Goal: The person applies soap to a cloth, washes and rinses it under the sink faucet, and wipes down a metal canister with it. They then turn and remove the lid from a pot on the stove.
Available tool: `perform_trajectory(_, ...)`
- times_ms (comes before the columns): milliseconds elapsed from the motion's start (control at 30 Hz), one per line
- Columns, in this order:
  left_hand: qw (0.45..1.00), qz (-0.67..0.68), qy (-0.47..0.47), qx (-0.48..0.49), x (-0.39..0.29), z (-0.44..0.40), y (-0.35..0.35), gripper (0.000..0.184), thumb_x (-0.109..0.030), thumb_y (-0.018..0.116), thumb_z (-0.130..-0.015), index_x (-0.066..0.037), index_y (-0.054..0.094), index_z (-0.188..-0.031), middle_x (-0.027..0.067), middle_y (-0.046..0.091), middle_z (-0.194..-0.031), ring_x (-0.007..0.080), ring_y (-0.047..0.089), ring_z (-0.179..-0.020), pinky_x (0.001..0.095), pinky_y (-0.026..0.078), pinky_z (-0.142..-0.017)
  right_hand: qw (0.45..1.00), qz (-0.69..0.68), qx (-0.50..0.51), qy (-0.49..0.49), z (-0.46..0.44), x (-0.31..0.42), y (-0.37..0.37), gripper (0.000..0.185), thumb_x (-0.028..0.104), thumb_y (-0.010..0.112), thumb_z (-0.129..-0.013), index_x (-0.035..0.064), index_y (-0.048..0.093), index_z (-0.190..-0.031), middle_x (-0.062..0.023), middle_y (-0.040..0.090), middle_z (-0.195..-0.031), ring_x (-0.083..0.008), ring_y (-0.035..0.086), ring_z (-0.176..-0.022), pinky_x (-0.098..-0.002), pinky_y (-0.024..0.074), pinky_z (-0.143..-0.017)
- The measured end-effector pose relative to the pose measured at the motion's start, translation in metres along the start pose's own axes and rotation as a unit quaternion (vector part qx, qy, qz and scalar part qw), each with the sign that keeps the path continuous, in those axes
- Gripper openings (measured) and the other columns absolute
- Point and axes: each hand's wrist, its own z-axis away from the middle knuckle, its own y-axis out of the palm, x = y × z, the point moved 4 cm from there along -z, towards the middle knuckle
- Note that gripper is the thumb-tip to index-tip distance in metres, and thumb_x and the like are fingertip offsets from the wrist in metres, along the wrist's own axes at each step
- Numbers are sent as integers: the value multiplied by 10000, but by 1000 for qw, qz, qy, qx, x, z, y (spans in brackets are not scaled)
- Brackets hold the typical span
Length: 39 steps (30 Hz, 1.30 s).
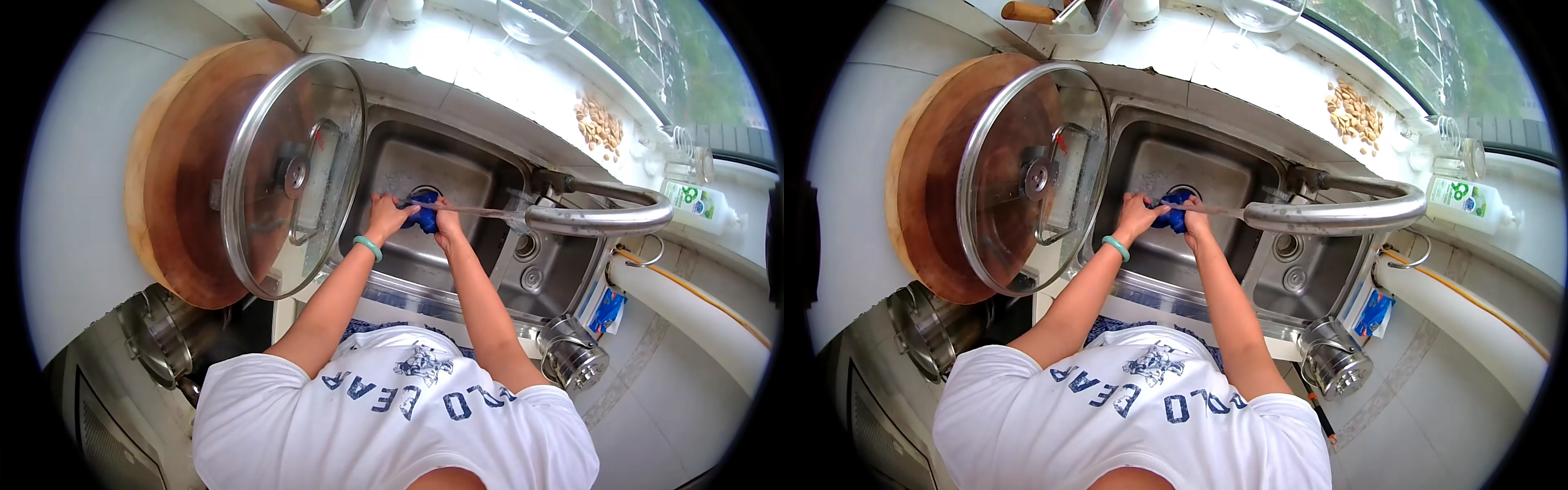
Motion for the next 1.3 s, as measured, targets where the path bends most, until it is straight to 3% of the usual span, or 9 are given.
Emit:
perform_trajectory(333, 983, 153, 4, 97, 17, -9, 9, 212, -199, 732, -632, -22, 651, -717, 143, 625, -715, 249, 595, -694, 334, 459, -660, 986, 99, 37, -125, 16, 42, -10, 287, 97, 514, -856, 64, 466, -1137, -66, 516, -1027, -131, 501, -881, -265, 420, -781)
perform_trajectory(400, 960, 103, 155, -210, 15, 2, -6, 81, -80, 680, -675, -45, 630, -729, 124, 605, -717, 221, 589, -720, 324, 443, -668, 979, 106, 72, -158, 7, 52, -13, 253, 89, 513, -855, 70, 497, -1106, -58, 534, -979, -127, 518, -845, -251, 432, -739)
perform_trajectory(467, 966, 204, 14, -160, 26, 5, 0, 20, -34, 599, -771, -40, 580, -772, 73, 552, -738, 158, 521, -678, 299, 424, -636, 983, 88, 98, -129, 16, 63, 0, 213, 47, 540, -822, 79, 553, -1033, -36, 553, -919, -115, 533, -812, -228, 438, -703)
perform_trajectory(800, 915, 344, -127, -167, 31, 26, -7, 179, -181, 395, -936, -26, 479, -968, 59, 478, -852, 149, 432, -781, 299, 379, -748, 861, 439, 67, -247, -27, 72, -39, 362, -95, 450, -597, 6, 618, -901, -89, 617, -868, -180, 569, -882, -256, 402, -855)
perform_trajectory(933, 881, 464, -22, -88, -8, 45, -32, 349, -62, 640, -763, -78, 478, -1072, 71, 483, -911, 182, 482, -809, 313, 409, -749, 843, 501, 78, -180, -26, 74, -45, 401, -65, 465, -672, 29, 613, -1033, -152, 618, -953, -253, 593, -903, -290, 411, -870)
perform_trajectory(1033, 993, 79, 90, -19, -19, 53, -41, 442, -28, 682, -690, -79, 528, -1101, 128, 510, -952, 255, 535, -854, 341, 436, -777, 742, 585, 132, -299, -29, 68, -50, 332, -25, 507, -735, 42, 614, -1042, -152, 589, -994, -288, 595, -885, -315, 450, -814)
perform_trajectory(1067, 996, 35, 84, -21, -22, 56, -46, 438, -28, 708, -640, -74, 591, -1059, 190, 513, -976, 330, 536, -905, 369, 440, -812, 655, 653, 117, -362, -17, 67, -51, 348, 231, 587, -794, 59, 575, -1096, -217, 543, -1090, -303, 592, -864, -339, 475, -751)
perform_trajectory(1200, 996, -86, 22, 12, -2, 44, -35, 252, -179, 681, -717, -13, 653, -904, 218, 491, -1036, 371, 516, -920, 380, 419, -840, 790, 553, 156, -212, -37, 39, -60, 353, 317, 571, -811, 24, 541, -1006, -177, 555, -950, -274, 556, -903, -359, 427, -817)
perform_trajectory(1300, 991, -46, 101, -81, 18, 29, -26, 273, -245, 626, -765, 3, 654, -877, 236, 495, -1072, 372, 525, -900, 369, 413, -836, 714, 574, 135, -377, -20, 53, -45, 362, 340, 486, -865, 1, 531, -984, -178, 571, -925, -260, 564, -871, -352, 418, -824)
